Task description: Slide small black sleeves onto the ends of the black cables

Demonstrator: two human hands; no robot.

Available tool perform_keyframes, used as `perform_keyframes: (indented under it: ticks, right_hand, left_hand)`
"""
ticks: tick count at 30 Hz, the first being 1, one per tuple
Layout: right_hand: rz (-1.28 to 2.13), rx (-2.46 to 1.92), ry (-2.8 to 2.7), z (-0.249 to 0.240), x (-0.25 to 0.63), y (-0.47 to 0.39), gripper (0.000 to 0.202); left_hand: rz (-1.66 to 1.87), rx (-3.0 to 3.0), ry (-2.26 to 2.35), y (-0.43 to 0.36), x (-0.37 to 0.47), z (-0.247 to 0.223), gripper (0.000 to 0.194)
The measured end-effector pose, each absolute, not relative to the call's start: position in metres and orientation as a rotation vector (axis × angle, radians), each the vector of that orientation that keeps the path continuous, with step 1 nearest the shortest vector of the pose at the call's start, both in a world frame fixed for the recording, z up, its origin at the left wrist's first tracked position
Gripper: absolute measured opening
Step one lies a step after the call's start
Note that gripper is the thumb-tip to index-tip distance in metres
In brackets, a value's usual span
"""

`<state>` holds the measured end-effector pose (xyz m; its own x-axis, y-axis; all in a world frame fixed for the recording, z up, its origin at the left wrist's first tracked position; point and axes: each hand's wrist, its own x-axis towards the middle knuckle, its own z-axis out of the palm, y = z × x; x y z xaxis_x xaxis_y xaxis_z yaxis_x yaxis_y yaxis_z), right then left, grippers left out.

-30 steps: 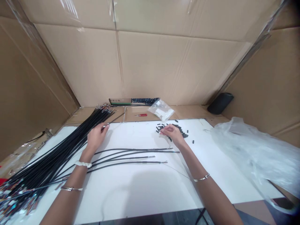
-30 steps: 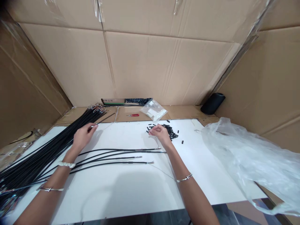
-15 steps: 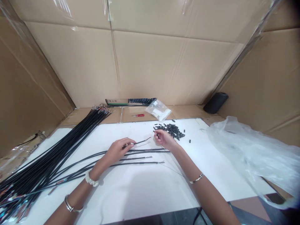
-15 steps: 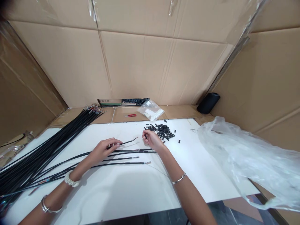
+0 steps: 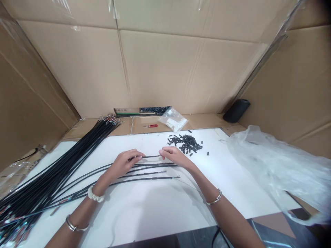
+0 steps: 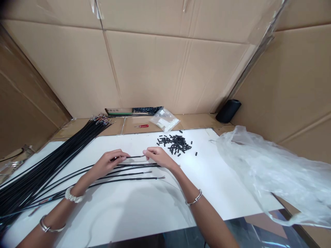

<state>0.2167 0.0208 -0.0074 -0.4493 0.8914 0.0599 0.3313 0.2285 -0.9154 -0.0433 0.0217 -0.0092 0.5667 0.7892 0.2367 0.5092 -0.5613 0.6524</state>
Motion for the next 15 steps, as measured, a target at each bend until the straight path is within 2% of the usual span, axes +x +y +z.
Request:
perform_keyframes:
  ticks: [8, 15]
  right_hand:
    - [0.996, -1.145, -1.887, -0.019, 0.207, 0.023, 0.038]
    - [1.054, -1.116, -1.845, -0.019, 0.205, 0.021, 0.038]
  left_hand:
    - [0.644, 2.304, 1.078, 0.021, -0.024, -0.006, 0.026]
    - [0.698, 2.438, 1.076, 0.015, 0.023, -0.005, 0.025]
